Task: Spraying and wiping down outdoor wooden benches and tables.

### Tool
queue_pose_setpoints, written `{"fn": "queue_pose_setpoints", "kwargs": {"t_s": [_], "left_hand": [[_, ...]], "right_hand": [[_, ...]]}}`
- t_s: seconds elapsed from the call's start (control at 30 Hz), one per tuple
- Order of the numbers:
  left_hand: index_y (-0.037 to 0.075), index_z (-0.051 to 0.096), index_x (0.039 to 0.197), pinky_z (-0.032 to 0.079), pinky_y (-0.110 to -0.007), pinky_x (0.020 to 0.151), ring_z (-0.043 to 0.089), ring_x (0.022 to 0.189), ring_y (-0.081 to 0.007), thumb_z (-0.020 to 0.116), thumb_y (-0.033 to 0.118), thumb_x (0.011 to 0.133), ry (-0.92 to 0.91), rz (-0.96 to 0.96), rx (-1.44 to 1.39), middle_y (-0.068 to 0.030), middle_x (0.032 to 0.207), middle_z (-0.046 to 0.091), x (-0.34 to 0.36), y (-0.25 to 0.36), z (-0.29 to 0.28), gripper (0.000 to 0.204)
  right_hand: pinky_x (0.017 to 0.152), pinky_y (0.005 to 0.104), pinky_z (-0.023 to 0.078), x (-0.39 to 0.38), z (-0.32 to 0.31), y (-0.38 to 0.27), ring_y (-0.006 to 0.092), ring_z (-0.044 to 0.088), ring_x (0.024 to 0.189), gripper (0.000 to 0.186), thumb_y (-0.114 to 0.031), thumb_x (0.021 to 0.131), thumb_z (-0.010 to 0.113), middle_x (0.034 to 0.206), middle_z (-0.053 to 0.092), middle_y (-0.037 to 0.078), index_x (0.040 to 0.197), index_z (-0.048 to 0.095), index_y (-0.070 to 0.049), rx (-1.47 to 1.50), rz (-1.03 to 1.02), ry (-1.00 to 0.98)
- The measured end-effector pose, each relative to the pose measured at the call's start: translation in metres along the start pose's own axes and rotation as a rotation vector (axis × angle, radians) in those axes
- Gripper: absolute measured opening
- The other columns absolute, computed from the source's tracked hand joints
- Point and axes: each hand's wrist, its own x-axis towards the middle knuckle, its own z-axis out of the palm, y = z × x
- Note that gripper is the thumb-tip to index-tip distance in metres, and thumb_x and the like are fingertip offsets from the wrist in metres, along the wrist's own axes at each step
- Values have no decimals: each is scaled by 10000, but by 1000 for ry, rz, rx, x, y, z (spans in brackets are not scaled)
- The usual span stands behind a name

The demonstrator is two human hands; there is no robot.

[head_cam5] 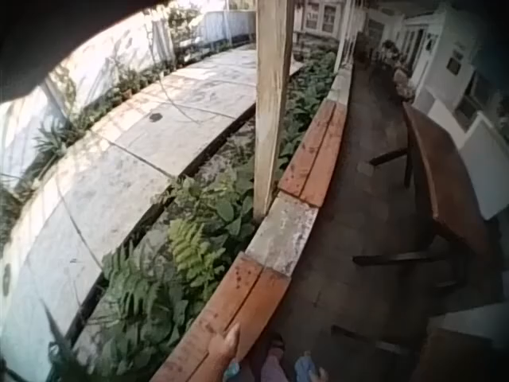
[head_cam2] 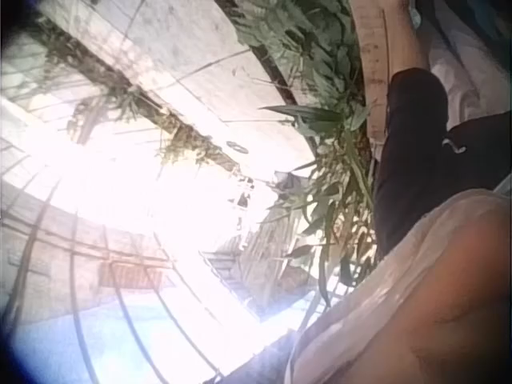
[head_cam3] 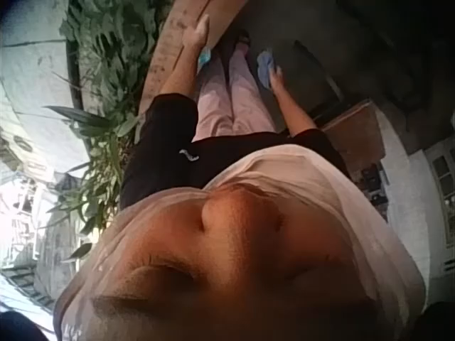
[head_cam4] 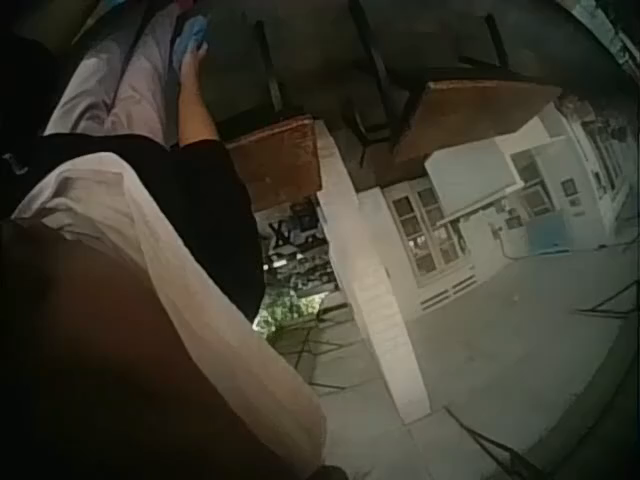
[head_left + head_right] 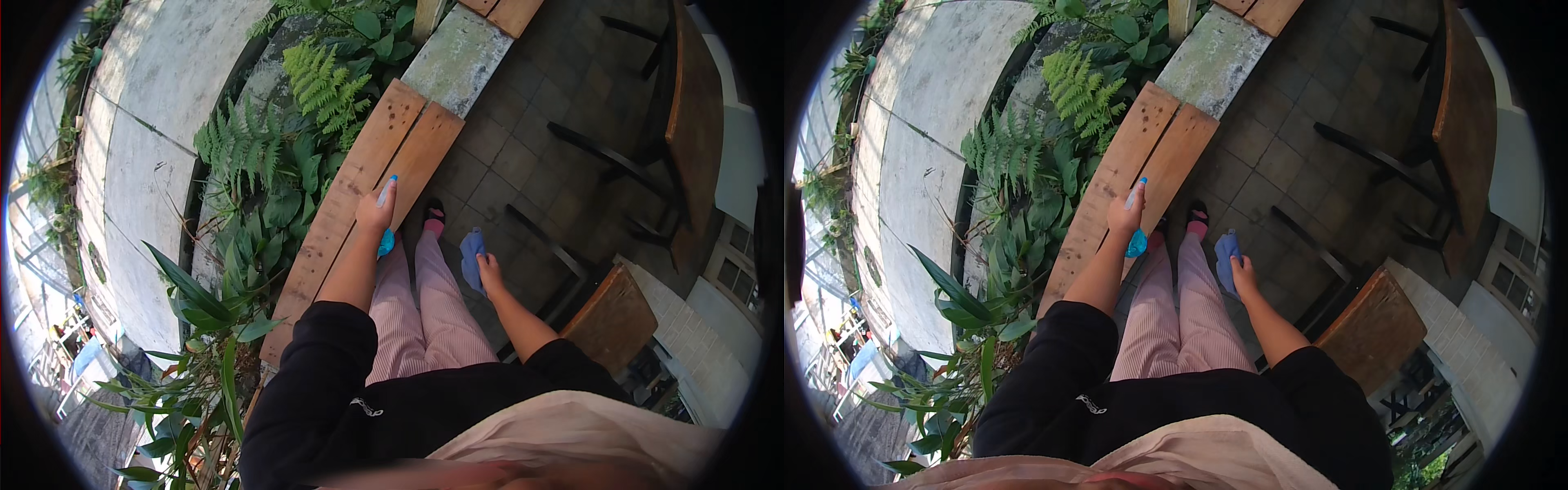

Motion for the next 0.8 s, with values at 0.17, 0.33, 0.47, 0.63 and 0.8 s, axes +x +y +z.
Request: {"fn": "queue_pose_setpoints", "kwargs": {"t_s": [0.17, 0.33, 0.47, 0.63, 0.8], "left_hand": [[75, 723, 888, 498, -488, 719, 653, 813, -421, 428, 655, 887, 99, -45, -61, -237, 766, 657, -3, -20, -6, 650], [84, 729, 880, 494, -490, 686, 653, 778, -422, 430, 639, 895, 80, -69, -47, -237, 754, 656, 3, -29, -16, 631], [61, 701, 748, 498, -368, 679, 674, 692, -266, 444, 593, 921, 206, -45, -135, -114, 661, 660, 2, -40, -25, 616], [76, 713, 843, 493, -409, 675, 664, 721, -326, 418, 587, 932, 210, -102, -137, -156, 701, 664, 9, -52, -30, 596], [88, 705, 888, 491, -428, 644, 654, 698, -352, 433, 574, 934, 371, 57, -277, -171, 683, 643, 10, -47, -34, 559]], "right_hand": [[935, 331, 432, -7, 6, -20, 262, 590, 1075, 530, -395, 931, 560, 1169, 619, 183, 1257, 524, 21, -134, -14, -17], [948, 361, 434, 7, 10, -28, 316, 588, 1097, 583, -434, 909, 565, 1174, 616, 220, 1262, 519, 28, -165, -68, -30], [962, 388, 435, 12, 19, -32, 368, 588, 1118, 626, -460, 886, 577, 1183, 611, 261, 1273, 516, 28, -142, -104, -41], [912, 328, 444, 31, 30, -43, 236, 598, 1030, 537, -404, 924, 574, 1115, 635, 169, 1236, 534, 31, -215, -104, -40], [930, 330, 438, 82, 50, -93, 242, 591, 1055, 570, -387, 893, 641, 1148, 624, 169, 1255, 516, 35, 67, -139, -20]]}}
